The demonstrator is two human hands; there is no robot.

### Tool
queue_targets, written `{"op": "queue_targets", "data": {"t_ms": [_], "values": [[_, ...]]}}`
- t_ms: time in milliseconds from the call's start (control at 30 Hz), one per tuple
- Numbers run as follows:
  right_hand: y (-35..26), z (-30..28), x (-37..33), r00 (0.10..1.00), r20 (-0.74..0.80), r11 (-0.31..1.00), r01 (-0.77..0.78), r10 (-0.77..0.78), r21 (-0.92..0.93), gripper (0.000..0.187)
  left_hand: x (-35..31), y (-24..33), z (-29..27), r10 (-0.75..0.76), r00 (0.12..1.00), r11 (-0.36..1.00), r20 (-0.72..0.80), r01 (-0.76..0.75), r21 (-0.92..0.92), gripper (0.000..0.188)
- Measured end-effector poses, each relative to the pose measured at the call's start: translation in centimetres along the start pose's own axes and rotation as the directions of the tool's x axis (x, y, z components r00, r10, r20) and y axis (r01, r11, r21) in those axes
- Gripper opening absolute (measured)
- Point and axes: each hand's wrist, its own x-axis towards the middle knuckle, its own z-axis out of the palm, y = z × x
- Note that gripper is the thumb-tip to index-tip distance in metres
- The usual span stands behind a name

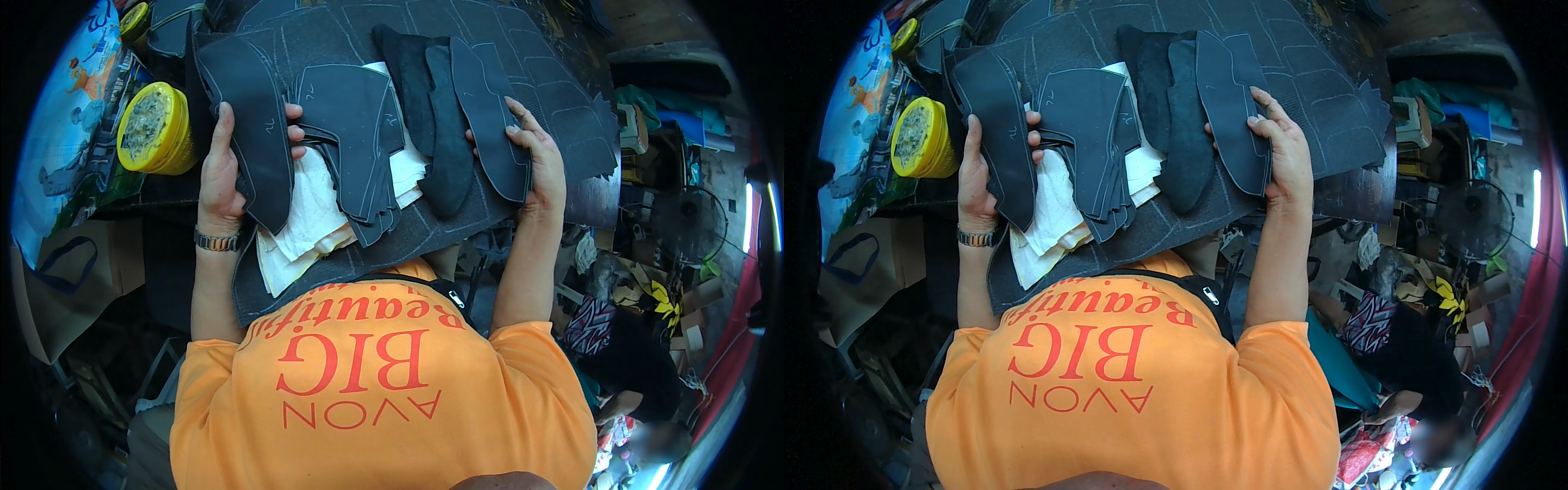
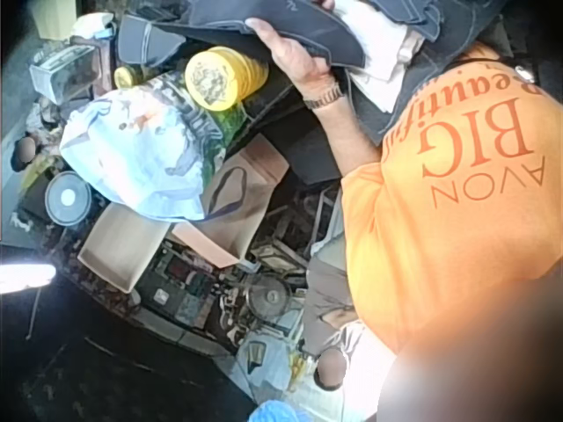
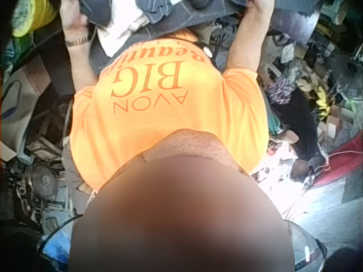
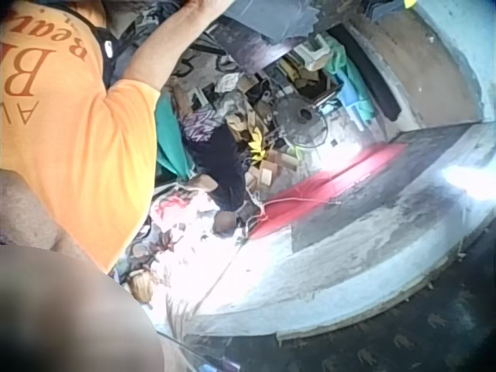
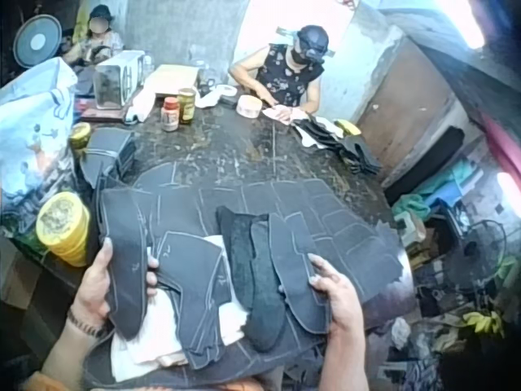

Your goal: The person repeatedly hammers a teal foam piece against a curved metal anvil to shape its edge, then uses shears to trim the edge. The person also handles black foam pieces and paper templates, placing them on the worktable.

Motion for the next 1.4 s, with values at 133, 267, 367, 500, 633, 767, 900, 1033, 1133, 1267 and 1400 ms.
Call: {"op": "queue_targets", "data": {"t_ms": [133,267,367,500,633,767,900,1033,1133,1267,1400], "values": [[0.2,0.4,-0.1,1.000,0.004,0.999,-0.004,0.004,0.048,0.068,-0.2,0.0,0.1,0.024,1.000,0.999,0.001,-0.024,0.034,0.078],[0.5,0.9,-0.5,0.998,0.059,0.991,-0.032,0.025,0.127,0.068,-0.1,-0.1,0.1,0.037,0.999,0.998,-0.031,-0.036,0.058,0.082],[0.7,1.3,-0.9,0.996,0.086,0.990,-0.027,0.015,0.138,0.062,0.0,0.0,-0.1,0.037,0.999,0.999,0.036,-0.036,-0.009,0.082],[0.6,1.9,-0.4,0.997,0.064,0.982,0.024,-0.037,0.189,0.066,0.1,0.0,-0.3,0.031,0.998,0.999,0.052,-0.029,-0.033,0.082],[-0.1,2.8,0.8,0.986,0.081,0.954,0.121,-0.148,0.273,0.065,0.1,0.0,-0.2,0.031,0.998,0.999,0.059,-0.028,-0.040,0.082],[-0.9,3.3,1.2,0.949,0.091,0.886,0.245,-0.303,0.394,0.058,0.0,0.1,0.1,0.029,0.999,0.999,0.045,-0.028,-0.019,0.083],[-1.0,2.5,1.0,0.956,0.068,0.907,0.245,-0.284,0.343,0.058,0.0,0.1,0.2,0.022,0.999,1.000,0.040,-0.022,-0.005,0.083],[-2.2,0.7,1.8,0.973,0.020,0.951,0.218,-0.228,0.221,0.059,0.1,0.2,0.1,0.018,0.999,1.000,0.039,-0.018,0.008,0.082],[-4.2,-0.5,2.8,0.974,-0.049,0.953,0.228,-0.223,0.197,0.055,0.2,0.1,0.1,0.031,0.998,0.999,0.050,-0.032,0.012,0.081],[-6.1,-1.0,3.0,0.890,0.004,0.852,0.436,-0.456,0.292,0.052,0.2,0.0,0.2,0.051,0.997,0.999,0.063,-0.050,-0.009,0.080],[-5.4,-0.7,2.5,0.884,0.092,0.838,0.397,-0.459,0.374,0.053,0.2,0.0,0.2,0.053,0.995,0.999,0.088,-0.053,-0.001,0.079]]}}
